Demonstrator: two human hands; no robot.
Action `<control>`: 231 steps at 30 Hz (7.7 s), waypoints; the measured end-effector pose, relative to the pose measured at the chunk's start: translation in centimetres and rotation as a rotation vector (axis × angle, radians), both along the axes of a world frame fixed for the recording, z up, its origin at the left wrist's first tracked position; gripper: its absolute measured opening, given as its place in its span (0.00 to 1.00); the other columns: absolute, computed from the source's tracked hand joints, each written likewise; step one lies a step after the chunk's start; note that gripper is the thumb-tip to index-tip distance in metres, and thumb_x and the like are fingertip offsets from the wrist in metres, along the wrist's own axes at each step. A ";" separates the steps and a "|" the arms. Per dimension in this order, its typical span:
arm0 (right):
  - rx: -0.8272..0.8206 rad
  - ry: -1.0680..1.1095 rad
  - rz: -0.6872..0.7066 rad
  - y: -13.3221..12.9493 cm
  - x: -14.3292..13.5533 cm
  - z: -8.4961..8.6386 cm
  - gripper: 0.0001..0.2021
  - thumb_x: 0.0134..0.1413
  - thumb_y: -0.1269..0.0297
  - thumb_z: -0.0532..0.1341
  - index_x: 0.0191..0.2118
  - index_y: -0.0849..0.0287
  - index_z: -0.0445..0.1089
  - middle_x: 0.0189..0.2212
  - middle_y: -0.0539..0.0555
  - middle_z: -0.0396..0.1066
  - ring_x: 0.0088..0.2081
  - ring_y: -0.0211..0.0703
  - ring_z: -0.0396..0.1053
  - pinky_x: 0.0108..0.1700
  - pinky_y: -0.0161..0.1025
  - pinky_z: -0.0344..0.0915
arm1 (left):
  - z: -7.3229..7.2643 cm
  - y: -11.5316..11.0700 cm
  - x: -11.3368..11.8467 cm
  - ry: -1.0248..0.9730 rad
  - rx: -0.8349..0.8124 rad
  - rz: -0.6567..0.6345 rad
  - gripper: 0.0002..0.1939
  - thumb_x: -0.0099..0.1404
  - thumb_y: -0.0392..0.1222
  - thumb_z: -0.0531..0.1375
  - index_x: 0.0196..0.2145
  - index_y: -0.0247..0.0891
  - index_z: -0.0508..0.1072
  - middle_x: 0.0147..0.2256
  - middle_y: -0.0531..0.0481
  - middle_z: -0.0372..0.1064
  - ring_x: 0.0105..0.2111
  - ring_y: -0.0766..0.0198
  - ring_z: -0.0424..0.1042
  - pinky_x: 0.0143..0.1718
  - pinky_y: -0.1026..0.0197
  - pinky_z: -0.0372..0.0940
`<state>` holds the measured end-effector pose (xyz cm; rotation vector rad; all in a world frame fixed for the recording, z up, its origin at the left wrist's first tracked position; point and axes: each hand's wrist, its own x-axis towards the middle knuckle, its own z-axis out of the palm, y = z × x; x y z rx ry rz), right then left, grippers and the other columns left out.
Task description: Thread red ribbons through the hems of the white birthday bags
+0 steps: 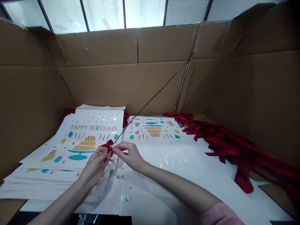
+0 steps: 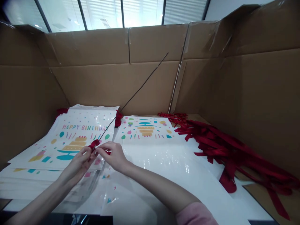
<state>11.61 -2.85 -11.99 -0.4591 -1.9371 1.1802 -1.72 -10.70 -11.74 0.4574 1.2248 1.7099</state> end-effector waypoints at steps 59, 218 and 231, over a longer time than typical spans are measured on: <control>0.101 -0.556 0.139 6.1 1.3 -4.7 0.10 0.48 0.75 0.55 0.20 0.62 0.56 0.21 0.48 0.58 0.25 0.31 0.53 0.28 0.30 0.47 | 2.2 6.2 -5.7 2.231 0.593 -0.395 0.08 0.66 0.41 0.54 0.42 0.40 0.69 0.39 0.47 0.68 0.43 0.60 0.66 0.49 0.53 0.59; 0.189 -0.280 -0.234 6.8 4.3 -9.6 0.08 0.45 0.74 0.66 0.20 0.61 0.68 0.21 0.49 0.66 0.29 0.35 0.61 0.36 0.35 0.56 | -3.0 14.4 -2.7 1.206 -0.109 -1.526 0.14 0.60 0.44 0.50 0.20 0.34 0.59 0.19 0.54 0.56 0.20 0.70 0.53 0.25 0.65 0.51; 0.147 -0.279 -0.237 6.8 4.3 -9.5 0.07 0.45 0.72 0.67 0.21 0.61 0.69 0.23 0.49 0.68 0.29 0.36 0.64 0.36 0.36 0.59 | -3.3 14.4 -2.6 1.297 -0.058 -1.481 0.15 0.61 0.45 0.50 0.20 0.34 0.57 0.19 0.55 0.51 0.22 0.70 0.51 0.25 0.64 0.47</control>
